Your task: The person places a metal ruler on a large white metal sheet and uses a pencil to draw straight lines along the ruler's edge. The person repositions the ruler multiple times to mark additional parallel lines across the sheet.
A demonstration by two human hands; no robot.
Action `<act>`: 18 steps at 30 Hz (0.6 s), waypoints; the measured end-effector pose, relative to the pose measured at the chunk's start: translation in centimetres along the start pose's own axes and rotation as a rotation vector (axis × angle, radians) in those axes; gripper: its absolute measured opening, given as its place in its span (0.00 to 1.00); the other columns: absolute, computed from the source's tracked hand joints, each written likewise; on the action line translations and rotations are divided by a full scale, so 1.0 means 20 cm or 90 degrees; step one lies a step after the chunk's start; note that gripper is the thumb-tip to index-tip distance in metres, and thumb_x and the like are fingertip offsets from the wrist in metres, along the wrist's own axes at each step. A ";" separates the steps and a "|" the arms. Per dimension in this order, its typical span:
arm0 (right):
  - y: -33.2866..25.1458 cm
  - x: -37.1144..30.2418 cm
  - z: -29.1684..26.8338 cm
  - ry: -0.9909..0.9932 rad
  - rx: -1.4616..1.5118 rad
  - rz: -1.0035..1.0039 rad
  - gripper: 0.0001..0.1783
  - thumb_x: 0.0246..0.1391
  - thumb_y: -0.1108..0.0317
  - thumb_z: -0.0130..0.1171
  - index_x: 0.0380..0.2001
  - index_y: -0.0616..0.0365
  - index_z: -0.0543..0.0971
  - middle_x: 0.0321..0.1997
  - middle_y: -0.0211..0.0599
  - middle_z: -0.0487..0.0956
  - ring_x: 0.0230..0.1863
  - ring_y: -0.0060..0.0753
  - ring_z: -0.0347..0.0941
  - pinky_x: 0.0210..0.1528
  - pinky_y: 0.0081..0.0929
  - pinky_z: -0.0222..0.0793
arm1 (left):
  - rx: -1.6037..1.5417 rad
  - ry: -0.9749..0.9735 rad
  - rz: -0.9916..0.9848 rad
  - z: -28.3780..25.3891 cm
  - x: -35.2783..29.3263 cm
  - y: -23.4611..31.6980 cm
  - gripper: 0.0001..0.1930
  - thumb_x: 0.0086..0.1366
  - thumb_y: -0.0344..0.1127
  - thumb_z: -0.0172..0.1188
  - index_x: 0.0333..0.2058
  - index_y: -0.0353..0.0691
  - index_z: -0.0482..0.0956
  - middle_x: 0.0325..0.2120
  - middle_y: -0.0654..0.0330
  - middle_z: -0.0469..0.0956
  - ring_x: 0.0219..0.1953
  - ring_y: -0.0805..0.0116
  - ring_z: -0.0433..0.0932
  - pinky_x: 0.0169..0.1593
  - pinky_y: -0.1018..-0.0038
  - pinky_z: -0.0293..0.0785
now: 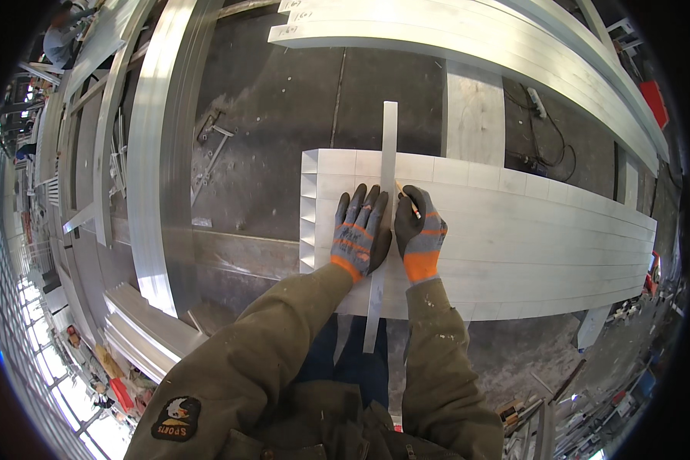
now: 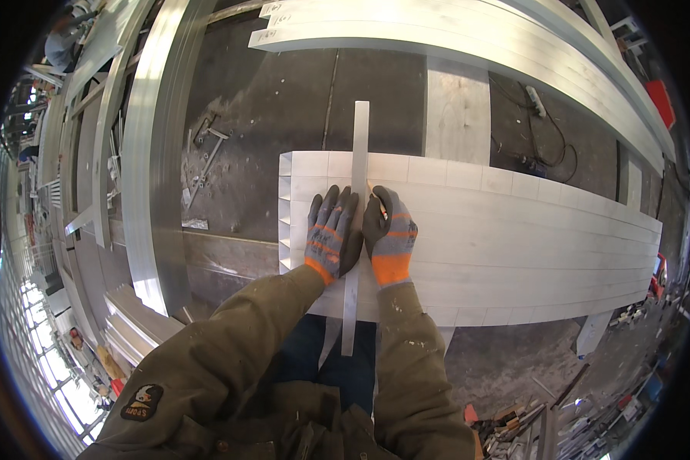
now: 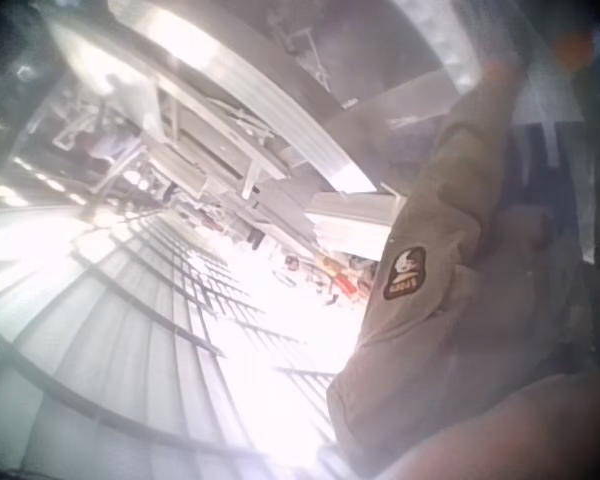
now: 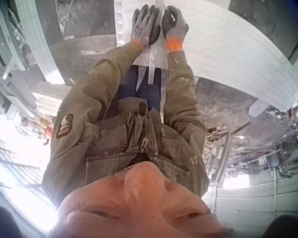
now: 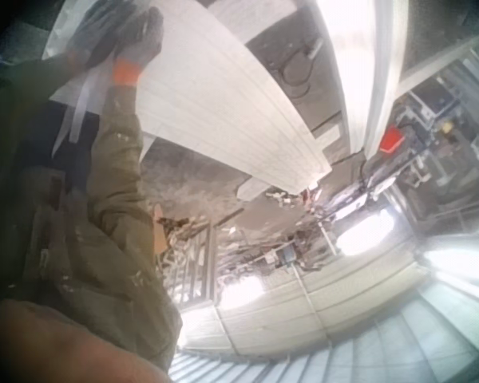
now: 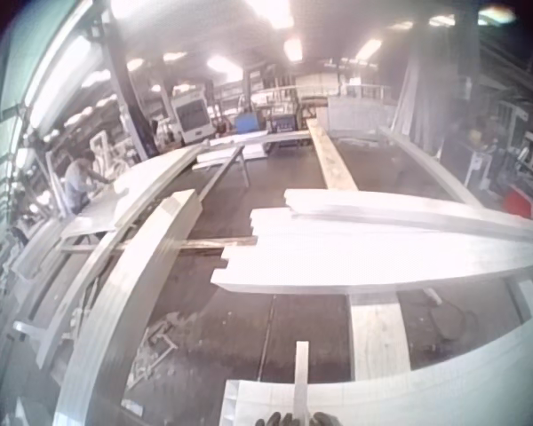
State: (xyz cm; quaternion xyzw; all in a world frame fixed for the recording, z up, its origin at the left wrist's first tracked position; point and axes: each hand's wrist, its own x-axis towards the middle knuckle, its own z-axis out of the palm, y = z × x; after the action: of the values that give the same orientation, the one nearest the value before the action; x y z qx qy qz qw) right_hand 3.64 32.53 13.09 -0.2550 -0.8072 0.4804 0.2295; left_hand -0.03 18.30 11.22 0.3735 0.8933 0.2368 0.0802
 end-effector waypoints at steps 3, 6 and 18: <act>0.00 0.00 -0.02 -0.030 -0.008 -0.011 0.10 0.64 0.76 0.60 0.48 0.63 0.82 0.41 0.44 0.85 0.42 0.40 0.84 0.49 0.31 0.79 | 0.012 -0.006 -0.001 0.01 0.00 0.00 0.39 0.68 0.42 0.56 0.74 0.35 0.58 0.73 0.44 0.61 0.76 0.39 0.53 0.77 0.43 0.45; -0.01 -0.05 -0.05 -0.069 -0.012 0.026 0.10 0.64 0.76 0.60 0.48 0.63 0.82 0.42 0.45 0.85 0.43 0.43 0.84 0.49 0.32 0.78 | 0.023 -0.010 -0.007 0.02 0.00 0.00 0.39 0.68 0.44 0.56 0.74 0.36 0.57 0.73 0.46 0.59 0.77 0.42 0.51 0.78 0.44 0.43; -0.06 -0.73 -0.30 -0.141 -0.070 0.013 0.20 0.54 0.82 0.61 0.52 0.65 0.80 0.43 0.52 0.82 0.42 0.59 0.78 0.43 0.44 0.74 | 0.021 -0.002 0.004 0.02 0.00 -0.02 0.39 0.70 0.44 0.53 0.75 0.36 0.55 0.73 0.43 0.60 0.76 0.40 0.54 0.78 0.44 0.43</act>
State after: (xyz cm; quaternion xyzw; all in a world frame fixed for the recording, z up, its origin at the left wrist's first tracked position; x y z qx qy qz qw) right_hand 18.21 26.79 14.85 -0.2213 -0.8500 0.4629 0.1198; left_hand -0.16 18.16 10.77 0.3778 0.8959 0.2216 0.0744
